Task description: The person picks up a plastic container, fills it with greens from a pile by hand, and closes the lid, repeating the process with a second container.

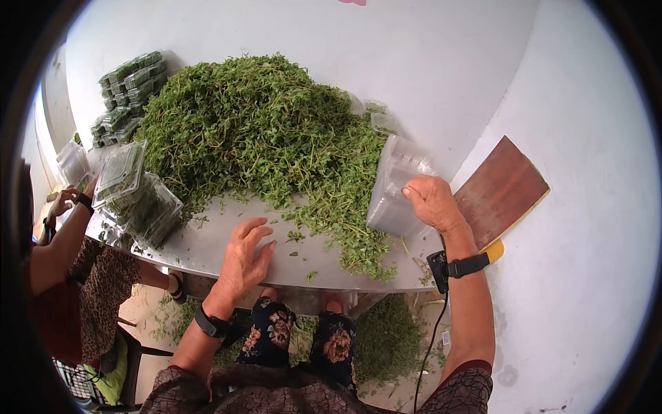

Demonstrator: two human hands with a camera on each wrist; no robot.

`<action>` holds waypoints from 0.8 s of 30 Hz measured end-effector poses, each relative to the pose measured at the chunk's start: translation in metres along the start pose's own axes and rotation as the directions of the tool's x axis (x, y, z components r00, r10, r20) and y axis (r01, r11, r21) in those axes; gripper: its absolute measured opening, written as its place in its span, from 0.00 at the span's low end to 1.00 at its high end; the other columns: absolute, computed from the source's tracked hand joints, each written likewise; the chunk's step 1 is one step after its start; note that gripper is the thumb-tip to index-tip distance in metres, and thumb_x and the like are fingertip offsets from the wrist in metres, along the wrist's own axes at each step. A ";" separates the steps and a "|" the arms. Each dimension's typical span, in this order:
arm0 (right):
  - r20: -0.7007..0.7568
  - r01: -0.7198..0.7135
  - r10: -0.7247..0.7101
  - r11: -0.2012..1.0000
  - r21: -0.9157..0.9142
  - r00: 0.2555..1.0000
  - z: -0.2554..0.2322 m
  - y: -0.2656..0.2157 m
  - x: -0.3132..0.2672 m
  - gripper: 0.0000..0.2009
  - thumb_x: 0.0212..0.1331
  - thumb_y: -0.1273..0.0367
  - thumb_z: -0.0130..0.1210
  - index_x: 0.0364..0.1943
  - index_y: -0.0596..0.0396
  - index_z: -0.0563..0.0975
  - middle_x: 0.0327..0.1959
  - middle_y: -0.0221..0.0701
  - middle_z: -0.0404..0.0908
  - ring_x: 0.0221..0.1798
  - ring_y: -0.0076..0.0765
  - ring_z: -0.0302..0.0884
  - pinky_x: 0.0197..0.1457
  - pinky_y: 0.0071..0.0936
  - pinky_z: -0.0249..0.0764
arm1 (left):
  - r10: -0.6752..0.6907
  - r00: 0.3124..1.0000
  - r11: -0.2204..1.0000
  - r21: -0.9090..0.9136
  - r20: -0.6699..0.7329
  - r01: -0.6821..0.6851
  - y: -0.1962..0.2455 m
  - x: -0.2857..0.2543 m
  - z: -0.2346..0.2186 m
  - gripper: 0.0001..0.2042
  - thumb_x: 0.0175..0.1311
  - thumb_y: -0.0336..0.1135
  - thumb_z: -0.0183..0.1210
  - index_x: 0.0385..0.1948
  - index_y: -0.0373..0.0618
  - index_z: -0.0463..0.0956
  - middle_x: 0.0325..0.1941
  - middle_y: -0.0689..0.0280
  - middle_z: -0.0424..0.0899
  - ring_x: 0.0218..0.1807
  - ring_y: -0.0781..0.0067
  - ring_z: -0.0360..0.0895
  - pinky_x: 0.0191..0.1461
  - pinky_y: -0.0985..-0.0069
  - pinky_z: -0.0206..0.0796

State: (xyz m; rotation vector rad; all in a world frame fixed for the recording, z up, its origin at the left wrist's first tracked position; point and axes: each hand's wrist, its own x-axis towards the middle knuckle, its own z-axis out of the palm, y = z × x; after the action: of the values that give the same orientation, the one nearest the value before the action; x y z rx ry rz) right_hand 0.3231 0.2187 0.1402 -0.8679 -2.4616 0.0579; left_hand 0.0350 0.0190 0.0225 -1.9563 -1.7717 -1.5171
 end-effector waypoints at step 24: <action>-0.072 0.041 -0.048 0.995 -0.088 0.996 0.007 0.000 -0.006 0.08 0.55 0.69 0.53 0.24 0.58 0.75 0.24 0.40 0.75 0.31 0.52 0.74 0.35 0.43 0.71 | 0.530 0.791 0.819 0.061 0.306 -0.571 0.075 0.086 0.114 0.32 0.53 0.21 0.51 0.65 0.34 0.56 0.71 0.51 0.56 0.74 0.56 0.51 0.77 0.57 0.40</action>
State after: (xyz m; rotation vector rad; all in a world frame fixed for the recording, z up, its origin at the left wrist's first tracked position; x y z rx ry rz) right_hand 0.3237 0.2164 0.1316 -0.8358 -2.4279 -0.0954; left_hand 0.1463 0.1278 0.0641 -2.4032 -1.1587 -0.9228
